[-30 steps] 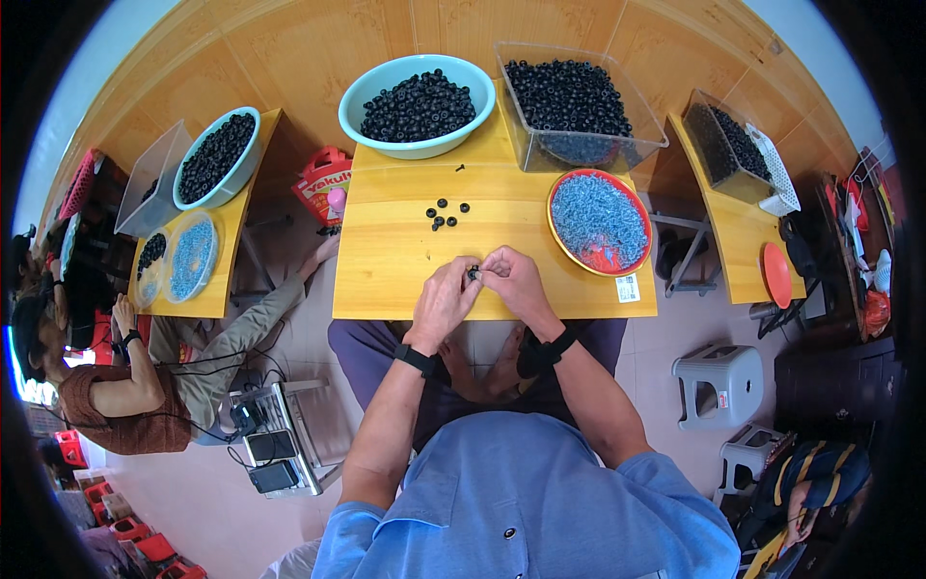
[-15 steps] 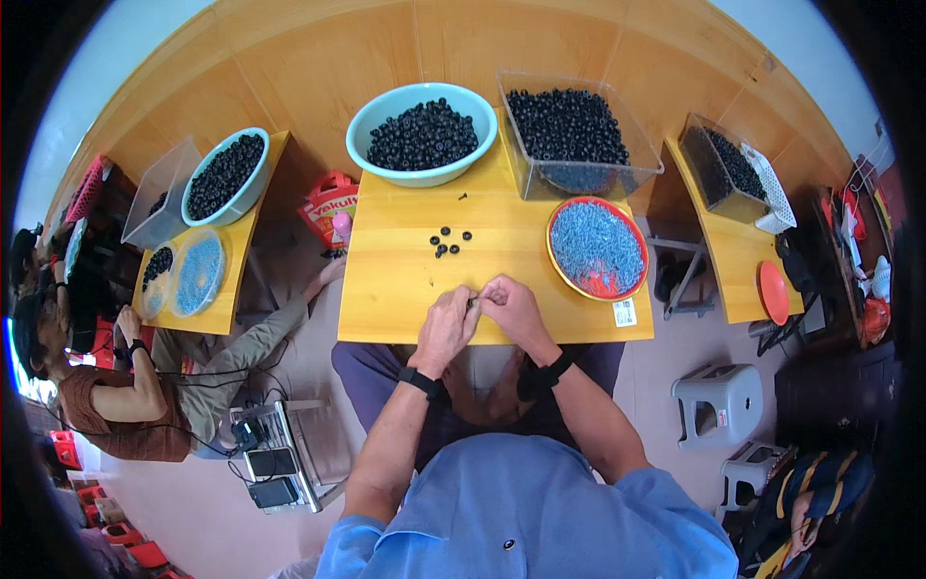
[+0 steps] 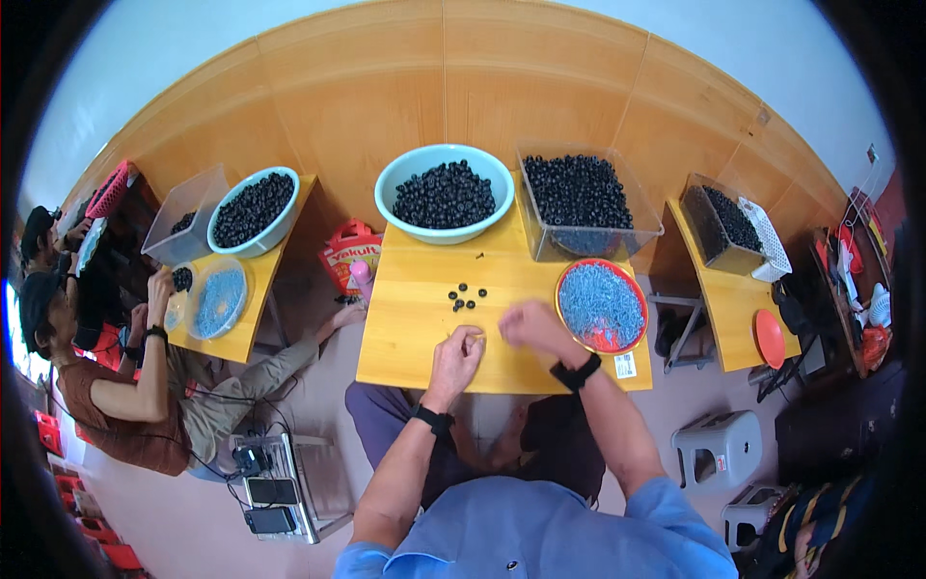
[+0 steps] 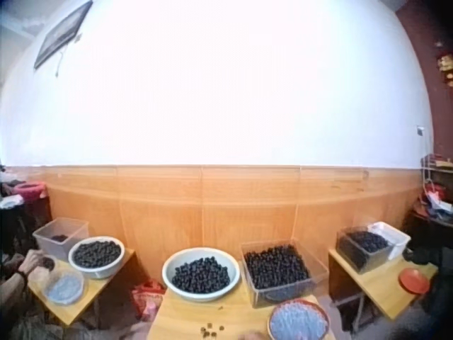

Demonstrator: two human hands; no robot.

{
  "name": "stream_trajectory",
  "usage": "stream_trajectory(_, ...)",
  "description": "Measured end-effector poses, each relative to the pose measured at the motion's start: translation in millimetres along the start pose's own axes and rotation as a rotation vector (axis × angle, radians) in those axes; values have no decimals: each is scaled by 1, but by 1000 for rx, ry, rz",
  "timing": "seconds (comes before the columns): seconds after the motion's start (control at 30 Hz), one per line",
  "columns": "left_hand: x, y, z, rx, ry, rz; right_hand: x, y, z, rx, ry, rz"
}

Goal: Manually assembling small black plastic components by inserting tiny blue pins into them.

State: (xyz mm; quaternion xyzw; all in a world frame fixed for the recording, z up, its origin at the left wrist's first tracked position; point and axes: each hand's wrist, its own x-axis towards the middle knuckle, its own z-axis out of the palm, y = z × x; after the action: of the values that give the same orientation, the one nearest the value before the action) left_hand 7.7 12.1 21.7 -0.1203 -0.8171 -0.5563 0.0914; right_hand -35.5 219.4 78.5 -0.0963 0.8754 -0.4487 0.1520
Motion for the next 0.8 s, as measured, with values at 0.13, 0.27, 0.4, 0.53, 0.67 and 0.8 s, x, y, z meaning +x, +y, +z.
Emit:
stream_trajectory(0.13,1,5,-2,-1,25,20,41,-76,-31,600,537,-392)
stream_trajectory(0.27,2,8,-3,-19,25,23,62,-66,-37,166,540,-343)
stream_trajectory(0.4,2,9,-1,-15,-4,-17,57,-29,1,-178,200,-145)
stream_trajectory(0.53,0,5,1,-30,30,24,46,-36,32,-327,244,-86)
stream_trajectory(0.67,0,3,1,-8,52,37,53,-29,43,-422,249,-74)
stream_trajectory(0.8,0,3,0,-76,96,-50,46,-24,43,-425,273,-84)
